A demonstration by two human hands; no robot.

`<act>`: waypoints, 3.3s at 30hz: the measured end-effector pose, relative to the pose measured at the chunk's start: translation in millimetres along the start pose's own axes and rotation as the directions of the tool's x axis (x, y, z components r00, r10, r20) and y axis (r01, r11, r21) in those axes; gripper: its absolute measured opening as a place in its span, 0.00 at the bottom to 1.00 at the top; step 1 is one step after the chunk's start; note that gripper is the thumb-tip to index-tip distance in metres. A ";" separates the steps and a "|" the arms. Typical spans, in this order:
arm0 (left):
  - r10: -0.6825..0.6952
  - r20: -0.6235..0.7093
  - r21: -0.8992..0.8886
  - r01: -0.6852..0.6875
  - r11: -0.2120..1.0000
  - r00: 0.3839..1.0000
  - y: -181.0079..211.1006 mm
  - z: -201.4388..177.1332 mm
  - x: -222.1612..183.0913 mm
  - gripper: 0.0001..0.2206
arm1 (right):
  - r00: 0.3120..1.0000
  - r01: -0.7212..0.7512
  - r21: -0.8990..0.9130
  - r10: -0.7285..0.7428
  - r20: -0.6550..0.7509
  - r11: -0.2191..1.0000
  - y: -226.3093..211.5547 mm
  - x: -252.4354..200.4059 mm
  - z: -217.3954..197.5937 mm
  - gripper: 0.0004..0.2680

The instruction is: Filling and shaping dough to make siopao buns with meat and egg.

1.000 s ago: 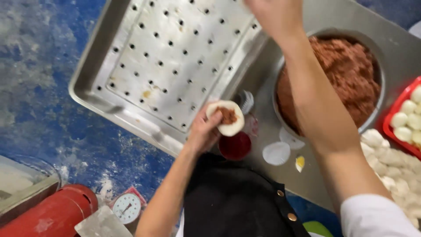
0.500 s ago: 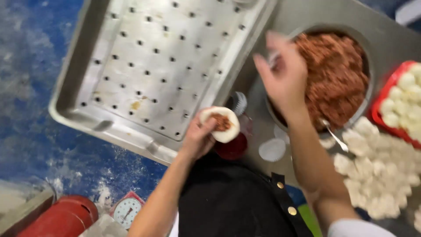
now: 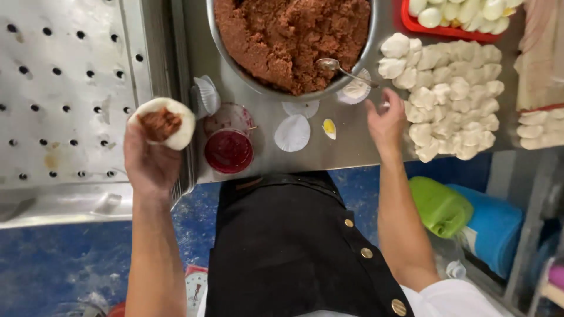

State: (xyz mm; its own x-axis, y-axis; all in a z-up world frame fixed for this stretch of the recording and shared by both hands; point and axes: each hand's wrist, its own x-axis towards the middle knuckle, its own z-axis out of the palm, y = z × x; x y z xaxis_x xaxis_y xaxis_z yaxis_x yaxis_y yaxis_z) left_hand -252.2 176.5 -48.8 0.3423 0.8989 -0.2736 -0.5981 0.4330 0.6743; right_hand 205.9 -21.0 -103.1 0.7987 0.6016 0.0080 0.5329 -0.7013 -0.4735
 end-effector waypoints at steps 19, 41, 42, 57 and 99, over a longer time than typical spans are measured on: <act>-0.088 0.042 -0.214 0.095 0.972 0.995 -1.3 -2.1 6.2 0.23 | 0.637 0.175 0.552 -0.521 0.568 0.815 -270.5 -14.9 -15.7 0.21; -0.134 0.166 -0.295 0.179 0.939 0.977 32.9 53.1 45.7 0.22 | 0.778 0.283 0.503 -0.502 0.377 0.817 -259.4 -15.9 -5.6 0.12; -0.144 0.176 -0.290 0.191 0.938 0.974 27.2 64.2 44.2 0.22 | 0.787 0.277 0.500 -0.493 0.372 0.820 -240.4 -20.2 -14.4 0.12; 0.036 0.037 0.339 -0.046 0.940 0.999 -119.2 186.4 4.4 0.15 | 0.860 0.174 0.515 -0.384 0.336 0.840 -68.5 16.7 -136.6 0.10; -0.033 0.128 0.389 -0.020 0.921 0.991 -208.5 218.9 -36.2 0.21 | 0.643 0.483 0.503 -0.680 0.352 0.717 -92.7 -16.7 -129.5 0.07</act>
State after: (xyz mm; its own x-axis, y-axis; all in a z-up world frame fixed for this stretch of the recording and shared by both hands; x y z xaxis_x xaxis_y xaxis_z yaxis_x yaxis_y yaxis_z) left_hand 18.7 39.0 -29.4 0.4519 0.8681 -0.2052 -0.2756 0.3546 0.8934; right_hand 179.3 -15.6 54.8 0.0523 0.9985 0.0172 0.6272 -0.0194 -0.7786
